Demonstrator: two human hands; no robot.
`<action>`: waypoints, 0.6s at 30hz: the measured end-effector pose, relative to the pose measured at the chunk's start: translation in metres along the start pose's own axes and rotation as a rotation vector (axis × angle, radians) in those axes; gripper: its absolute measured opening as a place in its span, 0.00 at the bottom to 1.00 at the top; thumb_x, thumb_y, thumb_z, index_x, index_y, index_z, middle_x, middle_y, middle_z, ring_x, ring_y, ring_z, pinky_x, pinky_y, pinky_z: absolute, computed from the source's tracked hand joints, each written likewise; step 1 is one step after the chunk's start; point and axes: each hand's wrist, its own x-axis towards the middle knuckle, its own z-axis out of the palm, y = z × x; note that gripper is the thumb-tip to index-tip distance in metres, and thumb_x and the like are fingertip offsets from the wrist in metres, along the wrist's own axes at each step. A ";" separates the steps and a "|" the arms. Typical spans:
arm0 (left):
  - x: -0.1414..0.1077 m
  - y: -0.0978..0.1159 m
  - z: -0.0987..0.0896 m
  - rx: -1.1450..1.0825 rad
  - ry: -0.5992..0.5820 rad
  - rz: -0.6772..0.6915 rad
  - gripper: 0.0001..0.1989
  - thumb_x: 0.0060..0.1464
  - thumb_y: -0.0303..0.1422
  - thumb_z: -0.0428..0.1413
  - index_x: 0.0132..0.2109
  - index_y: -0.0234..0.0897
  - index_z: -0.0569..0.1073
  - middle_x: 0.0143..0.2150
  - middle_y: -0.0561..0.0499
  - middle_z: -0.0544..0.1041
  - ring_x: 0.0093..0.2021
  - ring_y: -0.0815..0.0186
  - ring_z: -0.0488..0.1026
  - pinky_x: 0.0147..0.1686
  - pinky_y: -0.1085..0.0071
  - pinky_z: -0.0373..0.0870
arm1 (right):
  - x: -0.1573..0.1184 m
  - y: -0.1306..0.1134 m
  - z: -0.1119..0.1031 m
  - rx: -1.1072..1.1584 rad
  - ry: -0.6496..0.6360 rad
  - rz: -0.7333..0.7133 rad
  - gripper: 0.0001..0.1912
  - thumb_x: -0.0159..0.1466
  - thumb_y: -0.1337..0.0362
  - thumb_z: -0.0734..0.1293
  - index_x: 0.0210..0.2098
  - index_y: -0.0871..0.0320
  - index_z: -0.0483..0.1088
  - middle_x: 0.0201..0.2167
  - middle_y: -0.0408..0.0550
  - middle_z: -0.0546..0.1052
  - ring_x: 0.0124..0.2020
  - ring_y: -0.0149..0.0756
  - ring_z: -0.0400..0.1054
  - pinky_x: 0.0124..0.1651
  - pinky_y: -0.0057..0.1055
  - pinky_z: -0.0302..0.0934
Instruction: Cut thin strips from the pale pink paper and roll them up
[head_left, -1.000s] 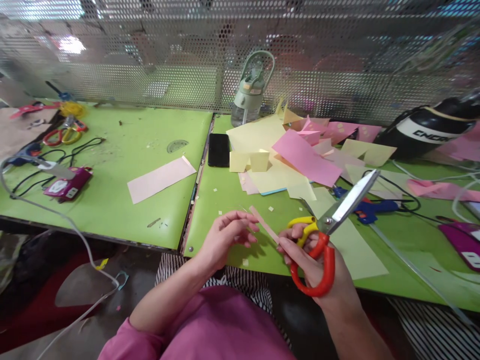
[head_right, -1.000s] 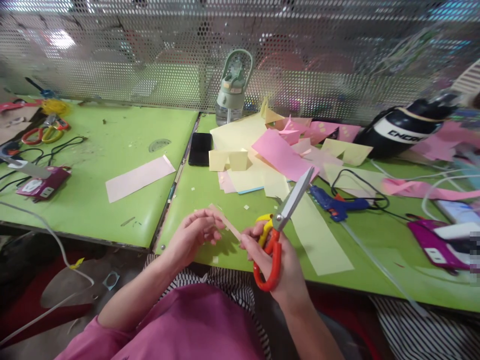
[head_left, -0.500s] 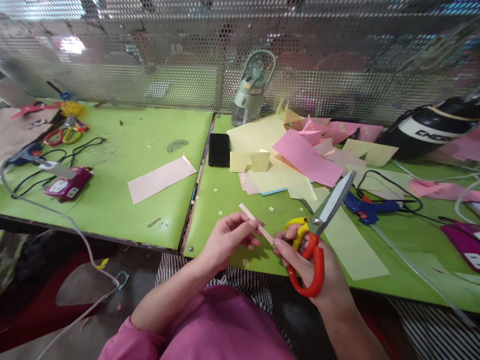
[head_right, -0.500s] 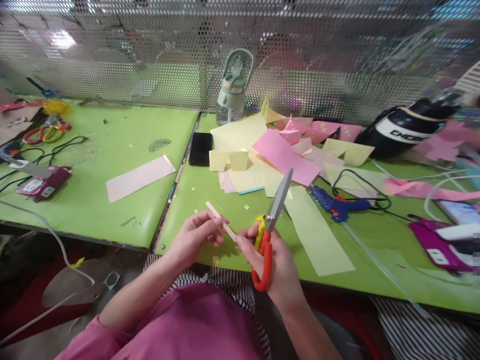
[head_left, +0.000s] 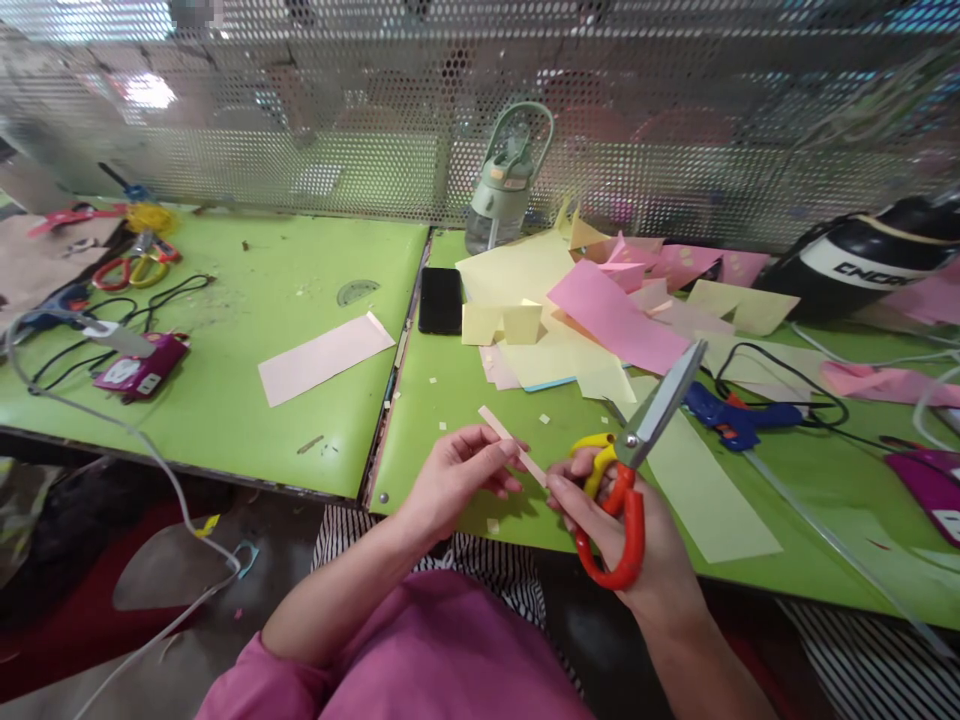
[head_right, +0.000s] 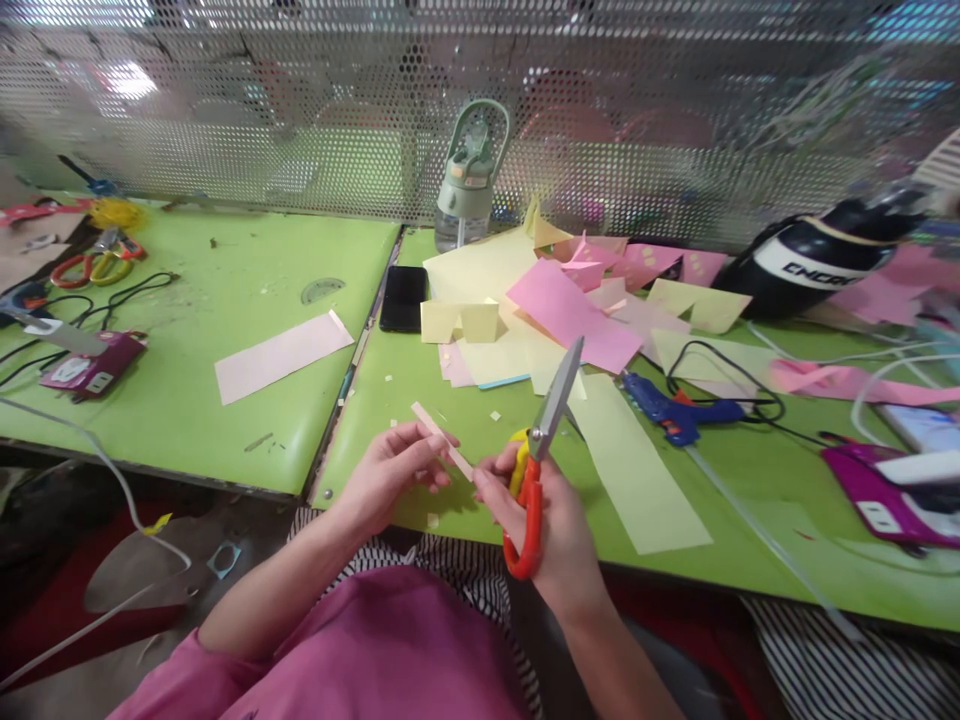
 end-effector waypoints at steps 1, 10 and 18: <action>0.000 0.000 0.000 0.001 0.001 -0.006 0.17 0.46 0.44 0.66 0.33 0.34 0.75 0.29 0.52 0.78 0.24 0.73 0.73 0.25 0.78 0.67 | 0.000 0.000 0.000 0.002 -0.004 0.005 0.18 0.53 0.53 0.74 0.30 0.53 0.62 0.26 0.40 0.75 0.20 0.29 0.68 0.22 0.26 0.62; 0.001 0.005 -0.003 0.029 0.025 -0.001 0.18 0.48 0.47 0.64 0.33 0.34 0.76 0.30 0.50 0.78 0.25 0.73 0.73 0.25 0.77 0.67 | 0.000 0.004 -0.001 0.013 0.025 0.027 0.22 0.52 0.47 0.74 0.31 0.53 0.63 0.27 0.43 0.76 0.23 0.31 0.69 0.21 0.25 0.62; -0.005 0.004 -0.003 0.443 -0.073 0.073 0.13 0.56 0.42 0.59 0.35 0.36 0.77 0.28 0.51 0.77 0.25 0.69 0.72 0.27 0.74 0.66 | 0.008 0.010 -0.005 -0.061 -0.060 0.023 0.26 0.45 0.43 0.76 0.26 0.52 0.61 0.20 0.39 0.71 0.19 0.30 0.65 0.23 0.28 0.64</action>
